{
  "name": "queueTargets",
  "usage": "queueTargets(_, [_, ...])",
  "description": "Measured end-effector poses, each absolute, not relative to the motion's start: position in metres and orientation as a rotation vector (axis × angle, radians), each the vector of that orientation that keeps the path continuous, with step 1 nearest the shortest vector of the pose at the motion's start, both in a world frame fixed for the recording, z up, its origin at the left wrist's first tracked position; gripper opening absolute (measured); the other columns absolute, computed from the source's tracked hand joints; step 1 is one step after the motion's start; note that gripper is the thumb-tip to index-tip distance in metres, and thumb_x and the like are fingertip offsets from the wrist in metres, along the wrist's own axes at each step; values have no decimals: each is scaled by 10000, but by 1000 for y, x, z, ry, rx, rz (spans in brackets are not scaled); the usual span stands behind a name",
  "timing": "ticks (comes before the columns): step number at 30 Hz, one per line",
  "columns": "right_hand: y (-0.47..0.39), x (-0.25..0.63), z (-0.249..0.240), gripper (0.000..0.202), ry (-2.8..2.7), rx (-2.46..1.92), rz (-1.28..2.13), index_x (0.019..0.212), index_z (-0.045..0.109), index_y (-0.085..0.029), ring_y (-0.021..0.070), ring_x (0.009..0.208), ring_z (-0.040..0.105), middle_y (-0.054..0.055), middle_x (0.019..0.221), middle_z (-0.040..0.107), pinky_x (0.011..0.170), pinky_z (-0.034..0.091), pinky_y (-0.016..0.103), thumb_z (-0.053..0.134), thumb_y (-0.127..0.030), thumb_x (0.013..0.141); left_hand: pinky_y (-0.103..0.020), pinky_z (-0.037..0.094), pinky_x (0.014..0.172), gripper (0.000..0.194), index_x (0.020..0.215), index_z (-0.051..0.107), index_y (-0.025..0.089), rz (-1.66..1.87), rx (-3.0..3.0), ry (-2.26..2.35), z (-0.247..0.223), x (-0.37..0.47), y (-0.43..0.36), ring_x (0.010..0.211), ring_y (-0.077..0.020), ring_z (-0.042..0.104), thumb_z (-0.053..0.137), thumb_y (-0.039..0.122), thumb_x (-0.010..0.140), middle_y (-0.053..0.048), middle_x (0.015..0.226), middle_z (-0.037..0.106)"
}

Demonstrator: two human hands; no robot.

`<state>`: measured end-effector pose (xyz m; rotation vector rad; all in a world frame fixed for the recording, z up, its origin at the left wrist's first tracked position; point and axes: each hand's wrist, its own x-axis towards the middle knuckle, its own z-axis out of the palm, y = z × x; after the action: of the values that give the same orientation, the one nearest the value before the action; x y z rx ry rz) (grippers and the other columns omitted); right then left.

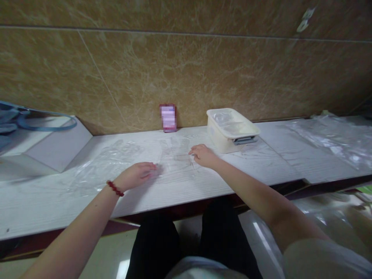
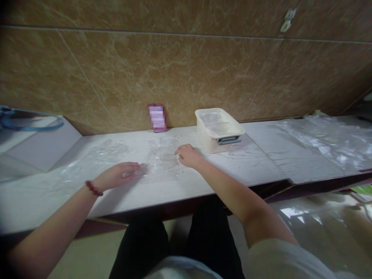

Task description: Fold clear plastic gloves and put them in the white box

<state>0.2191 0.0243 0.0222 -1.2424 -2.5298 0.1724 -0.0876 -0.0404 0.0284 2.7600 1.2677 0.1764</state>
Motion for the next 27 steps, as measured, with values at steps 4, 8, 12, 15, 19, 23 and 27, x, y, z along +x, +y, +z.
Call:
queueTargets(4, [0,241,16,331,-2608,-1059,204,963,609,-166,165,964,476,51,987,597,900,318,324,424,-96,697,-298,404,880,303,1070,564,241,188,2882,1078,22,-90,-61,999,-147,518,396,265,820,-24,1088,585])
queueTargets(8, [-10,244,9,373,-2609,-1026,218,1041,570,-159,176,1023,462,53,1076,574,928,316,362,408,-91,712,-296,424,854,280,1047,577,232,277,2964,949,17,-76,-66,975,-141,532,395,254,836,-18,1061,602])
queueTargets(12, [-8,237,4,449,-2651,-1091,225,1130,513,-191,188,1139,374,24,1194,504,966,271,403,391,-72,713,-295,429,846,265,990,604,212,281,2987,854,15,-67,-64,955,-142,543,385,237,844,-12,1006,628])
queueTargets(15, [-8,234,2,484,-2688,-1144,226,1147,493,-237,193,1170,339,-15,1206,493,983,223,441,394,-68,705,-293,444,820,261,951,616,202,292,2969,917,11,-65,-63,908,-139,563,382,246,844,-21,968,639])
queueTargets(19, [-10,232,3,474,-2717,-1141,195,1159,481,-234,189,1179,327,-3,1213,488,989,197,446,404,-84,716,-297,452,800,261,934,618,204,319,2957,987,8,-65,-66,868,-138,575,378,257,844,-25,954,640])
queueTargets(23, [-15,235,8,407,-2681,-1086,127,1134,504,-237,192,1157,346,5,1192,505,983,201,440,402,-132,755,-296,434,829,248,974,602,208,338,2974,971,13,-70,-69,909,-136,561,399,248,837,-20,992,630])
queueTargets(27, [-19,240,13,318,-2670,-1008,87,1054,567,-223,209,1093,399,14,1118,558,964,233,435,431,-189,768,-295,425,845,258,1023,582,214,317,2995,946,21,-78,-70,946,-137,548,421,270,829,-13,1022,621])
